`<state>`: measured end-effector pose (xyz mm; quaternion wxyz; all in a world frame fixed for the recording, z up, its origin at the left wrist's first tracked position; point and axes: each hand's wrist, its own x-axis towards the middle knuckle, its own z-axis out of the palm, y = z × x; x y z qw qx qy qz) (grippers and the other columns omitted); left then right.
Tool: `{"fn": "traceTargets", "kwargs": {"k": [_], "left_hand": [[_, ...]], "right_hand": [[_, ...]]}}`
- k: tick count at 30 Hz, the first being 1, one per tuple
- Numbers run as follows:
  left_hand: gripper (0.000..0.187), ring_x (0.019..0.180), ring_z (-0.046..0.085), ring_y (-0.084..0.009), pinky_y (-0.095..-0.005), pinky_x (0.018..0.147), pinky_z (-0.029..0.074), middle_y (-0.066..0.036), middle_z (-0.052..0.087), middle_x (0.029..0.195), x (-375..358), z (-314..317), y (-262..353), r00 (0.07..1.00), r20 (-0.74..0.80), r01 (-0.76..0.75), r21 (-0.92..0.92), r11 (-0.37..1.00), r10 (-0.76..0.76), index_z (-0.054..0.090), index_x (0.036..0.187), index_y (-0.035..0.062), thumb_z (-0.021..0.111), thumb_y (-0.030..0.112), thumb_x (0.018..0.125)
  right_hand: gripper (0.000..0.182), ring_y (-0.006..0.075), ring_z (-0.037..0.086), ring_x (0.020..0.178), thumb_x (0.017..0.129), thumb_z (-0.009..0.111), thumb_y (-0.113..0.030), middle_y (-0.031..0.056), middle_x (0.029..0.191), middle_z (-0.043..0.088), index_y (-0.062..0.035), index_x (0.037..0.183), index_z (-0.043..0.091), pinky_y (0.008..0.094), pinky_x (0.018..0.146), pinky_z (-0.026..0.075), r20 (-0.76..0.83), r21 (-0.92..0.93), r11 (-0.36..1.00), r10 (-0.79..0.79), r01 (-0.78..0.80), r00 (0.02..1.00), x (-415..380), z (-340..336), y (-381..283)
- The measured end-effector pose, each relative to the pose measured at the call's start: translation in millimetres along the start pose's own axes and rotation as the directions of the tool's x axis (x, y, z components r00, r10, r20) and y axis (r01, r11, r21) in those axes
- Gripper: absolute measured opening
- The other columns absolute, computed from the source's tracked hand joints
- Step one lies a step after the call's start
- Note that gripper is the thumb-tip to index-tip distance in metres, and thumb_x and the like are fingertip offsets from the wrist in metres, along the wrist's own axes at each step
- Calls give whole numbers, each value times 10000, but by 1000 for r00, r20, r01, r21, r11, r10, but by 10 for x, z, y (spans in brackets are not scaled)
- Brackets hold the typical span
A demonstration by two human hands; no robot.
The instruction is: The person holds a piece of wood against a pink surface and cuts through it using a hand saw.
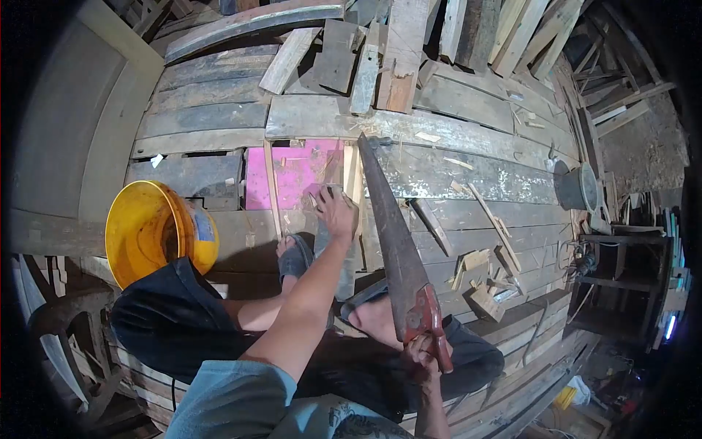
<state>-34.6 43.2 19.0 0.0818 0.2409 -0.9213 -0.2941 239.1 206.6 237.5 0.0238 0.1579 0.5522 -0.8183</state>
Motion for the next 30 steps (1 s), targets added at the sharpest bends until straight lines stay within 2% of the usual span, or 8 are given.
{"fn": "traceTargets", "kwargs": {"k": [8,11,17,20,21,22,25,30], "left_hand": [[383,1258,357,-360,-554,968,305,-170,408,1312,-13,-39,28,1000,-25,-14,-6,1000,14,548,1154,54,563,163,787],[345,1276,338,-383,-558,1007,292,-188,411,1288,-30,-139,83,999,39,9,9,1000,-10,530,1186,38,501,174,870],[381,1263,342,-379,-546,983,285,-177,410,1305,-22,5,32,998,-59,-11,-11,1000,10,549,1152,30,550,150,791],[364,1267,339,-378,-542,988,286,-175,410,1315,5,-116,62,999,43,3,-34,999,-2,555,1143,40,543,149,796],[358,1269,339,-378,-542,987,289,-177,408,1326,-2,-33,19,1000,0,-5,-63,998,5,555,1128,49,563,143,782],[369,1270,338,-378,-543,987,289,-180,404,1330,-9,-42,34,1000,-2,-9,-52,999,9,552,1132,47,570,138,775],[424,1269,338,-384,-554,982,290,-194,394,1336,-25,-121,70,999,-12,-38,-24,999,38,535,1153,31,600,110,742],[409,1266,343,-394,-561,985,288,-200,395,1337,-13,-44,16,999,-20,-30,-29,999,29,532,1159,20,569,140,769]], "right_hand": [[174,162,416,520,787,554,-165,43,646,405,-64,814,416,282,482,384,8,-15,1000,-6,6,1000,-57,-73,29],[176,156,396,478,794,560,-164,40,635,408,-50,799,426,277,432,357,-21,14,999,-29,29,999,-25,2,-31],[159,148,439,481,800,561,-166,36,631,462,-31,773,481,280,425,347,-77,-257,958,-153,128,985,-66,-94,85],[291,161,551,569,780,599,-284,66,651,558,-10,737,511,288,530,429,-92,-627,778,-110,28,990,-55,151,-194],[252,164,578,587,761,616,-238,81,641,563,-11,748,506,284,554,449,72,-746,635,-221,200,972,2,301,-322],[187,164,589,575,742,621,-163,80,632,572,-17,761,507,277,564,464,109,-726,626,-306,286,946,45,415,-320],[166,162,590,552,724,631,-128,74,626,573,-18,774,517,273,562,476,82,-732,676,-40,87,996,-41,539,-397],[183,150,562,546,754,605,-148,72,639,556,14,821,549,283,544,455,1,-699,707,-149,108,989,-121,559,-251]]}}
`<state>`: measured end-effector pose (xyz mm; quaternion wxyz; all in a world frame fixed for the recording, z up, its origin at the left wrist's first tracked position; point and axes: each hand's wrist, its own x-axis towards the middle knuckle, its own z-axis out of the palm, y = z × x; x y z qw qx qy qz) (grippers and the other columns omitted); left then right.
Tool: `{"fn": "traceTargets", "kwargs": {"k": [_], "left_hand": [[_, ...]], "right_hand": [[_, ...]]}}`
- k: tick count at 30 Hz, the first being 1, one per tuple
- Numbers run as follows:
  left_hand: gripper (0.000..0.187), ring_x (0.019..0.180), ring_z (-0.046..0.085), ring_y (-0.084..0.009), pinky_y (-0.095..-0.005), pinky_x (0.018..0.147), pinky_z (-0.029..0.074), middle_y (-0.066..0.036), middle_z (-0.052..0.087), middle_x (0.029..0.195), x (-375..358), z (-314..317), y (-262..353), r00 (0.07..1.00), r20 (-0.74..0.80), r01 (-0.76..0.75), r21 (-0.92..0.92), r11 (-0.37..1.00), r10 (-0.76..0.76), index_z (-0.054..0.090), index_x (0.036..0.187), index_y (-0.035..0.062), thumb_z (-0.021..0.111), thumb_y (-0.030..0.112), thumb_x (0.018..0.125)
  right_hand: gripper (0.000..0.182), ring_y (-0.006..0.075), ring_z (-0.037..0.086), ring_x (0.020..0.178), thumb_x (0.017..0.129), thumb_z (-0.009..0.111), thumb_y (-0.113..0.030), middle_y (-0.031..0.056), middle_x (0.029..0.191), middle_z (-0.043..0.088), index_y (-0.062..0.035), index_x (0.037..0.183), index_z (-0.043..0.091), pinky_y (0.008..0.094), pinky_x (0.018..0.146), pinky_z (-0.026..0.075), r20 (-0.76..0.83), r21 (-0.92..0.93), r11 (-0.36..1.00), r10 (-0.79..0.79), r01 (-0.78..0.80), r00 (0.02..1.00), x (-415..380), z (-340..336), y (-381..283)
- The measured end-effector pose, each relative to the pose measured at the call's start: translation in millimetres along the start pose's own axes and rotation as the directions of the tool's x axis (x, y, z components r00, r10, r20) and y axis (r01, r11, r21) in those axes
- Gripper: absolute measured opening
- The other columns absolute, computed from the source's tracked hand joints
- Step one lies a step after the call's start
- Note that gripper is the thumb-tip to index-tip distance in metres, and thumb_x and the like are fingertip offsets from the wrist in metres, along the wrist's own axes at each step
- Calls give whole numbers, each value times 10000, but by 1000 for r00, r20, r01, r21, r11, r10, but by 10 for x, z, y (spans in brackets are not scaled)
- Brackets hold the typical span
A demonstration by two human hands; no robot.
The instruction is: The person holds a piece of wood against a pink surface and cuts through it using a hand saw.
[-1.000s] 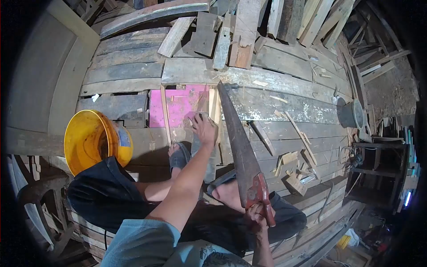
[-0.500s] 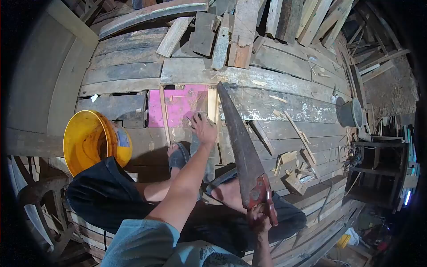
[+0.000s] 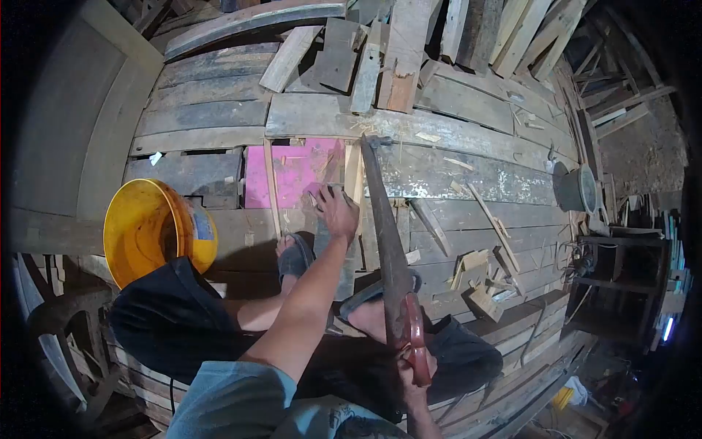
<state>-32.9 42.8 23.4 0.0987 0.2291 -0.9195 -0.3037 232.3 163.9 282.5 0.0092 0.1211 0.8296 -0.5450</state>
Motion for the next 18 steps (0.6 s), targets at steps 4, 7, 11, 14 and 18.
{"fn": "traceTargets", "kwargs": {"k": [4,7,11,14,18], "left_hand": [[398,1271,345,-390,-564,990,282,-202,396,1336,14,19,33,999,25,44,8,999,-44,536,1161,28,551,166,788],[365,1270,351,-384,-568,986,282,-194,400,1335,16,-19,28,1000,1,22,12,1000,-22,548,1133,32,554,162,792],[372,1276,339,-383,-566,985,284,-188,401,1334,15,38,-17,1000,24,16,15,1000,-17,547,1145,26,553,167,800],[381,1280,332,-385,-564,993,279,-193,398,1334,2,111,-66,1000,18,9,23,1000,-10,544,1153,19,552,168,801],[404,1277,333,-389,-559,994,276,-194,392,1344,-7,29,-10,1000,16,14,-7,1000,-13,539,1175,12,549,171,803]], "right_hand": [[280,154,443,444,793,628,-324,1,555,438,-81,725,508,297,435,372,-60,698,668,412,-256,909,-284,292,323],[289,180,450,459,796,631,-373,15,570,423,-116,759,503,323,433,381,21,882,370,588,-292,808,-471,371,852],[284,190,402,451,840,522,-384,5,572,377,-144,713,437,352,431,361,62,957,195,582,-214,811,-285,379,553],[202,157,329,422,841,446,-261,-16,546,317,-104,715,426,321,389,306,137,985,16,526,-171,839,-31,188,406],[147,123,304,418,831,468,-217,-25,536,285,-110,735,435,294,394,297,160,977,25,574,-213,803,190,39,510]]}}
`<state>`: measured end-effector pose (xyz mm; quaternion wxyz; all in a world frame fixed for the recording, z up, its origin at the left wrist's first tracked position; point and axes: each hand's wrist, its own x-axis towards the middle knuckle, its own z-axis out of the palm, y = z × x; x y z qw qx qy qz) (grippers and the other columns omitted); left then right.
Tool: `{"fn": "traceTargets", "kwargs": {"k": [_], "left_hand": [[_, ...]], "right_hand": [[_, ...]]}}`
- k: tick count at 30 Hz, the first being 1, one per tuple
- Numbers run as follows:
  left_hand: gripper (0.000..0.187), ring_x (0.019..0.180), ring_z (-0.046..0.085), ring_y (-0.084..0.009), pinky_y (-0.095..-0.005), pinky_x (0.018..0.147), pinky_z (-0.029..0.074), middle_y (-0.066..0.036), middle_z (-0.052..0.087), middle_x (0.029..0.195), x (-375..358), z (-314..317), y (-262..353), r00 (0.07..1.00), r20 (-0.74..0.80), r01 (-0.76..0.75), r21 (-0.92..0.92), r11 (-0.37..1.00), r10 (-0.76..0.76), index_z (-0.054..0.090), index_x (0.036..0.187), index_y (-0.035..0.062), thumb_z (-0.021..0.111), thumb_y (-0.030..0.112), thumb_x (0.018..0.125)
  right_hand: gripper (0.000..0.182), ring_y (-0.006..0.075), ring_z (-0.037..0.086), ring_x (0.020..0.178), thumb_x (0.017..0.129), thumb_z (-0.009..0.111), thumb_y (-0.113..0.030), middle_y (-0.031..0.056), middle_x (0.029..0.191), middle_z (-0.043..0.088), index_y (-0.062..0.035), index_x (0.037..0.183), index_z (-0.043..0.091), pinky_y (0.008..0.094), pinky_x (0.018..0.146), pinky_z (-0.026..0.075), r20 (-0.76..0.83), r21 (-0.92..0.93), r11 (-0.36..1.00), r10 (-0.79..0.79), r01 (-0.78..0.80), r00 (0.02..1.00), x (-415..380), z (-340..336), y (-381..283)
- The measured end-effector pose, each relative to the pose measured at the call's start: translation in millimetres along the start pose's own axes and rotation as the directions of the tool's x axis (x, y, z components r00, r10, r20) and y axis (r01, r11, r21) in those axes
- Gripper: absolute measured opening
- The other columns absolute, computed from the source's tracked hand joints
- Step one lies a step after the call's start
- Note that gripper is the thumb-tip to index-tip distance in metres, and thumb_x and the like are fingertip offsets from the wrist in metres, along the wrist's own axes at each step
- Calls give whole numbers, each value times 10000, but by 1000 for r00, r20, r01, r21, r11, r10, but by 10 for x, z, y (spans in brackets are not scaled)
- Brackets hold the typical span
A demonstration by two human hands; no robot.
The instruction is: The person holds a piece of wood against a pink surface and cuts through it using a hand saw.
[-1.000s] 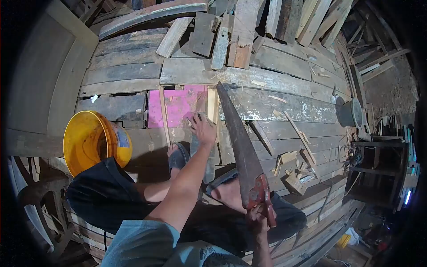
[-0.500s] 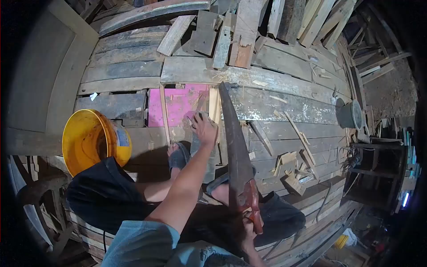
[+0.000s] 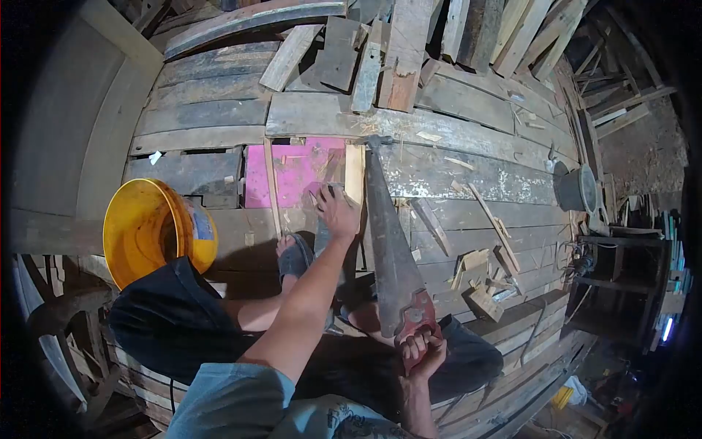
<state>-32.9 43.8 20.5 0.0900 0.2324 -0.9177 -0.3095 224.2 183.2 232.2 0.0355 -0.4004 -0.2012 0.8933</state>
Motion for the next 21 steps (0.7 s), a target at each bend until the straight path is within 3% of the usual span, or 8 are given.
{"fn": "traceTargets", "kwargs": {"k": [2,3,4,6,8,9,13,21], "left_hand": [[415,1277,331,-395,-563,998,268,-199,385,1358,2,-52,38,1000,1,-7,25,1000,7,538,1189,8,544,175,809],[415,1277,330,-396,-565,1000,265,-200,384,1360,9,-35,38,1000,1,1,26,1000,-1,539,1189,8,543,176,810],[416,1278,329,-397,-567,1003,263,-201,384,1361,2,-17,28,1000,3,11,28,1000,-11,539,1190,7,541,176,811],[421,1274,332,-397,-568,1002,260,-206,382,1363,-34,55,-11,1000,-8,1,28,1000,-1,540,1197,5,537,182,816],[416,1274,332,-395,-569,1002,259,-207,374,1372,-1,27,-2,1000,-3,3,18,1000,-3,540,1199,6,534,185,824],[423,1280,324,-392,-579,1013,247,-203,369,1373,6,-99,51,999,40,-6,26,1000,5,532,1211,9,532,195,831],[424,1272,326,-382,-570,1001,256,-193,389,1330,22,-62,28,998,66,19,11,1000,-20,521,1221,16,521,189,833],[386,1256,350,-383,-552,969,284,-203,410,1306,16,-52,22,999,-28,-26,-13,1000,26,561,1153,-5,541,173,811]], "right_hand": [[181,131,326,421,838,483,-267,-24,546,299,-115,747,446,301,409,322,168,-75,997,-11,24,986,-25,-118,-28],[246,142,361,437,852,495,-332,-22,556,310,-125,737,428,309,412,336,120,-203,976,-55,79,991,-82,-111,-9],[292,151,385,446,868,484,-384,-22,566,324,-125,742,438,313,410,345,135,-190,974,-99,123,986,-143,-105,54],[259,154,381,462,857,513,-341,-15,581,334,-111,754,453,303,419,336,73,-318,938,-119,136,990,-241,-45,50],[203,148,386,482,819,552,-252,6,599,369,-81,765,457,284,437,321,424,-293,914,-138,279,895,-58,-334,87],[192,141,401,505,777,592,-164,27,615,405,-64,745,431,276,444,318,451,-484,731,-263,481,853,-38,-317,104],[192,140,407,509,774,595,-155,30,618,413,-61,744,430,278,447,325,433,-397,825,-218,402,875,-46,-177,85],[194,138,420,519,768,602,-137,36,622,429,-54,740,429,280,452,341,458,-378,845,-184,378,870,-5,0,86]]}}
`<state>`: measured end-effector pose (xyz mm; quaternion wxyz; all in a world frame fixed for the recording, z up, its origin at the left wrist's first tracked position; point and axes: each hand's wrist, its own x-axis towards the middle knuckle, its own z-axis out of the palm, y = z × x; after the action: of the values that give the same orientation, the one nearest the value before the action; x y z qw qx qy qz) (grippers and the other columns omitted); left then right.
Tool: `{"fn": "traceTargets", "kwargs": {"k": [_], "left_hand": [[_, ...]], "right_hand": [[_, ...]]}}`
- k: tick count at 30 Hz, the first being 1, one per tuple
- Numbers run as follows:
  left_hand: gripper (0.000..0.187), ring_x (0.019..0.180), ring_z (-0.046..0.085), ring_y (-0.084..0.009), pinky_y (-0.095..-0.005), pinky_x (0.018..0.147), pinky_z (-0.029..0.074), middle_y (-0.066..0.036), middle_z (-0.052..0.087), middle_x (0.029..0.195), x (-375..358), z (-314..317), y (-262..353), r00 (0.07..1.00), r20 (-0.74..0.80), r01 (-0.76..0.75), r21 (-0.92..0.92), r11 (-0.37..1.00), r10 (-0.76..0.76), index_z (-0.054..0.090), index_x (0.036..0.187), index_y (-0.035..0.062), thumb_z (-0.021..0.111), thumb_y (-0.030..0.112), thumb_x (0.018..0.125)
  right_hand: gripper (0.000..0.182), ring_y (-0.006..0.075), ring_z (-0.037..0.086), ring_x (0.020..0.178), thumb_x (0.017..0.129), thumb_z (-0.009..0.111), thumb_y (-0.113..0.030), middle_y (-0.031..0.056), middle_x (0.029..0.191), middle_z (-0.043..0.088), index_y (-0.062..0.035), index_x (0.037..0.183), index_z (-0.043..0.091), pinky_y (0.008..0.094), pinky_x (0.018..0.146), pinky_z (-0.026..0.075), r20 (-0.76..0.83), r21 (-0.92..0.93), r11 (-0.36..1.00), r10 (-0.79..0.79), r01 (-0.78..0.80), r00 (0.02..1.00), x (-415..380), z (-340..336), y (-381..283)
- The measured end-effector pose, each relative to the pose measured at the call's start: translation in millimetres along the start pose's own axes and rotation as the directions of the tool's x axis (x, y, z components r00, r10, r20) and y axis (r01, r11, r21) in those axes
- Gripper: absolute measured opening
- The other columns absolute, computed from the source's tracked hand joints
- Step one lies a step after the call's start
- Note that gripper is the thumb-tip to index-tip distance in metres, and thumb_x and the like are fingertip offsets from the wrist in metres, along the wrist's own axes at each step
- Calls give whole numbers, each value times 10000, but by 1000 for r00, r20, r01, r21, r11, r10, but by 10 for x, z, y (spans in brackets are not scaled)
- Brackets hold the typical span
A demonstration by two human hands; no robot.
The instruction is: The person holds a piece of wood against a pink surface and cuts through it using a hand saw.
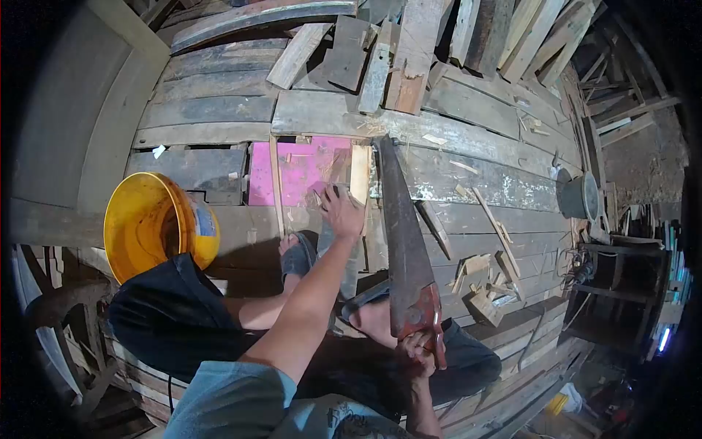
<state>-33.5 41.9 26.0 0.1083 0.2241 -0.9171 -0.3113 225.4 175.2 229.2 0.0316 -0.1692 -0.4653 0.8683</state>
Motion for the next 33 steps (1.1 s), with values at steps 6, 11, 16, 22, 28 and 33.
{"fn": "traceTargets", "kwargs": {"k": [6,11,16,22,28,33], "left_hand": [[366,1258,353,-380,-543,958,291,-199,413,1302,-8,68,-17,999,-31,10,35,999,-9,565,1125,8,554,175,799],[361,1260,353,-371,-537,955,294,-187,423,1296,-13,133,-61,999,-52,8,30,1000,-6,565,1125,30,562,170,792],[363,1265,349,-363,-527,961,295,-180,418,1303,-4,84,-31,1000,-10,27,19,999,-27,564,1125,38,570,170,787],[355,1275,334,-362,-535,958,303,-168,410,1316,5,42,-17,999,17,36,21,999,-37,561,1125,47,565,173,793],[335,1268,334,-373,-554,970,293,-163,407,1315,0,39,-12,999,20,41,-12,999,-41,549,1110,53,556,172,797],[371,1265,334,-381,-560,978,287,-184,408,1302,5,-63,46,999,38,21,-33,999,-19,530,1128,47,584,119,768]], "right_hand": [[200,143,434,530,759,618,-127,38,622,431,-50,738,435,285,472,370,1,35,999,18,-18,1000,-22,-3,-30],[199,153,462,548,762,619,-128,42,636,449,-40,726,444,292,499,390,35,-17,1000,13,-12,999,2,-12,-13],[184,150,491,578,760,624,-121,46,659,483,-33,731,464,289,537,410,43,-82,997,20,-17,999,15,13,11],[168,148,525,613,758,630,-113,51,687,523,-25,738,489,285,583,433,41,-161,987,20,-13,999,-41,-18,31],[152,145,559,648,756,636,-104,56,715,563,-16,744,513,282,629,456,39,-405,913,-27,40,999,-53,-1,10],[137,166,572,630,752,622,-116,61,693,566,-19,773,529,297,612,462,159,-733,669,-6,122,987,-41,315,-227]]}}
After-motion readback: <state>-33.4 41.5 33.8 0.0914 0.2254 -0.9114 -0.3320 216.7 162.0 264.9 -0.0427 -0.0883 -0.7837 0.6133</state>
